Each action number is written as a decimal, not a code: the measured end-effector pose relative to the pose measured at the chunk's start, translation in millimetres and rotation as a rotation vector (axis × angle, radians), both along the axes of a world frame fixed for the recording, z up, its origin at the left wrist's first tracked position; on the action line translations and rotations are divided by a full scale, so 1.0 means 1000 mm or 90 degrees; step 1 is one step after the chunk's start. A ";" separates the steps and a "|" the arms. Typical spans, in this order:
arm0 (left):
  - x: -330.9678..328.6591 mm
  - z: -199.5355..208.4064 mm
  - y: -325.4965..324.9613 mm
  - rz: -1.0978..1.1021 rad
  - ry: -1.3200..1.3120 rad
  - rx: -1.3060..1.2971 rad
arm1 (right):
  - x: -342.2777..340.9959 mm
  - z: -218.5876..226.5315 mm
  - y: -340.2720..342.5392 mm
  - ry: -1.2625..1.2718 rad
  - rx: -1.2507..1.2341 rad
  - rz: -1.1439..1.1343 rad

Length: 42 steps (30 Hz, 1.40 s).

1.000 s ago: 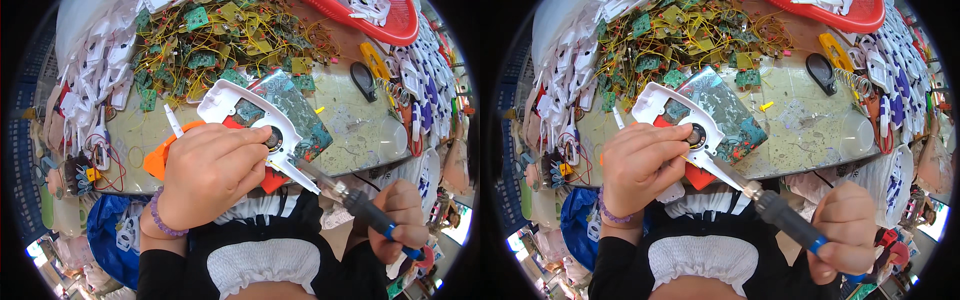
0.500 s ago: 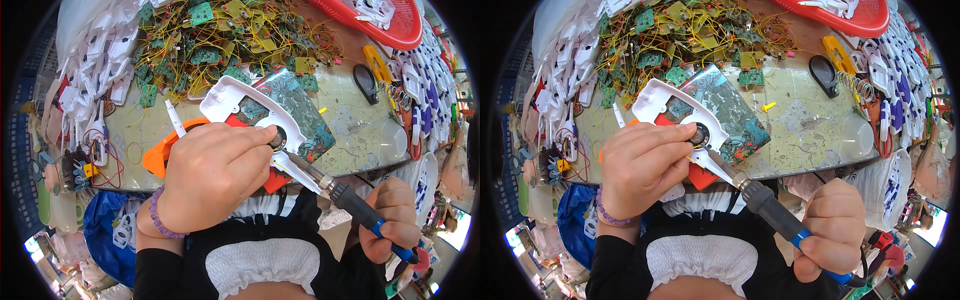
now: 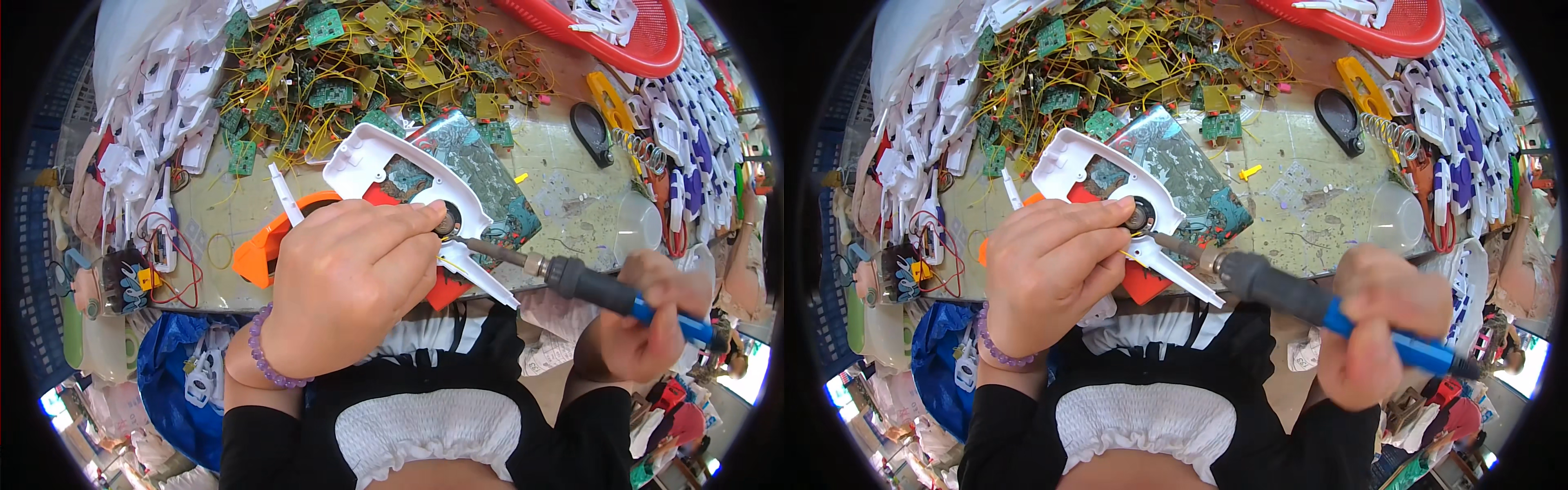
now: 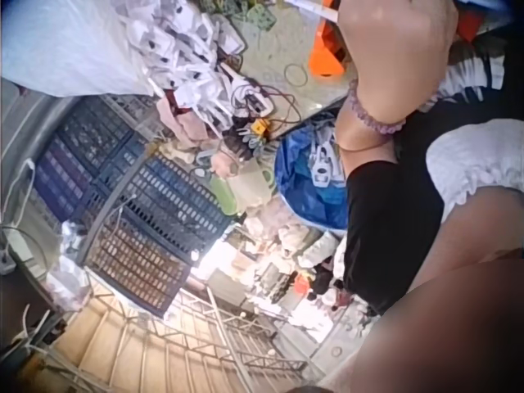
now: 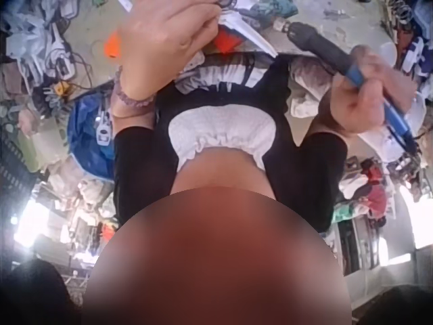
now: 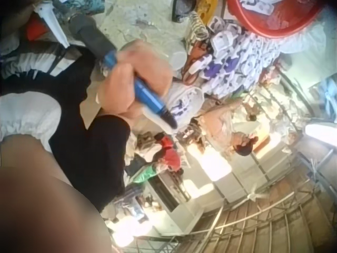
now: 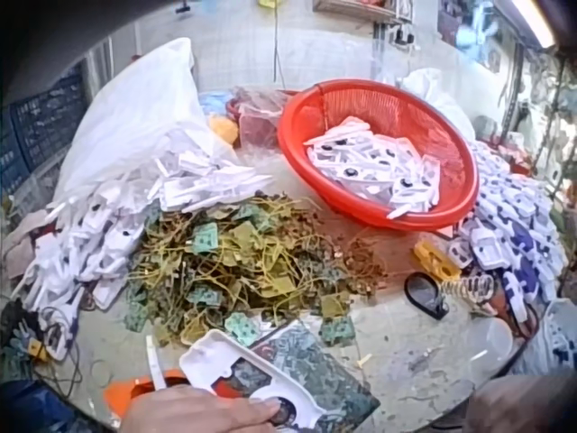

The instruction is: The person solders small circuit boards and wires inside plastic device components using a soldering iron.

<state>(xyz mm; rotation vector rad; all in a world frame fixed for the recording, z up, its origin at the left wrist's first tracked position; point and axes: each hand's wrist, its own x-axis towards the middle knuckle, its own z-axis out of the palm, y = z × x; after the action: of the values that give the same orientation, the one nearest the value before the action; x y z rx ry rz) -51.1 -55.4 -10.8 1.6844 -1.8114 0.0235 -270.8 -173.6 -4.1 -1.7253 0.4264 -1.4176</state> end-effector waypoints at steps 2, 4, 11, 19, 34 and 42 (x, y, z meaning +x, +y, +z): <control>0.000 -0.001 0.001 0.006 0.008 -0.004 | 0.000 0.001 -0.003 0.013 0.029 0.073; 0.002 0.000 0.001 0.006 0.015 0.001 | -0.003 -0.004 0.001 -0.022 0.068 0.063; 0.003 0.001 0.002 -0.006 0.016 0.012 | 0.007 -0.026 -0.002 -0.095 0.145 -0.072; 0.004 0.007 0.007 -0.013 0.046 0.027 | 0.048 -0.046 -0.006 0.248 -0.186 0.113; 0.010 0.001 0.031 0.012 0.160 -0.040 | 0.041 -0.052 0.013 0.213 -0.216 0.042; 0.001 0.004 0.028 0.027 0.100 -0.070 | 0.044 -0.024 0.020 0.196 -0.183 0.125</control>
<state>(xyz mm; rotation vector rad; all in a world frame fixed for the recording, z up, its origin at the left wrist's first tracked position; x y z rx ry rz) -50.6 -27.8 -7.0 1.6011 -1.6300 0.0081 -226.6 -154.0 -28.4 -2.1676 0.2132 -1.1156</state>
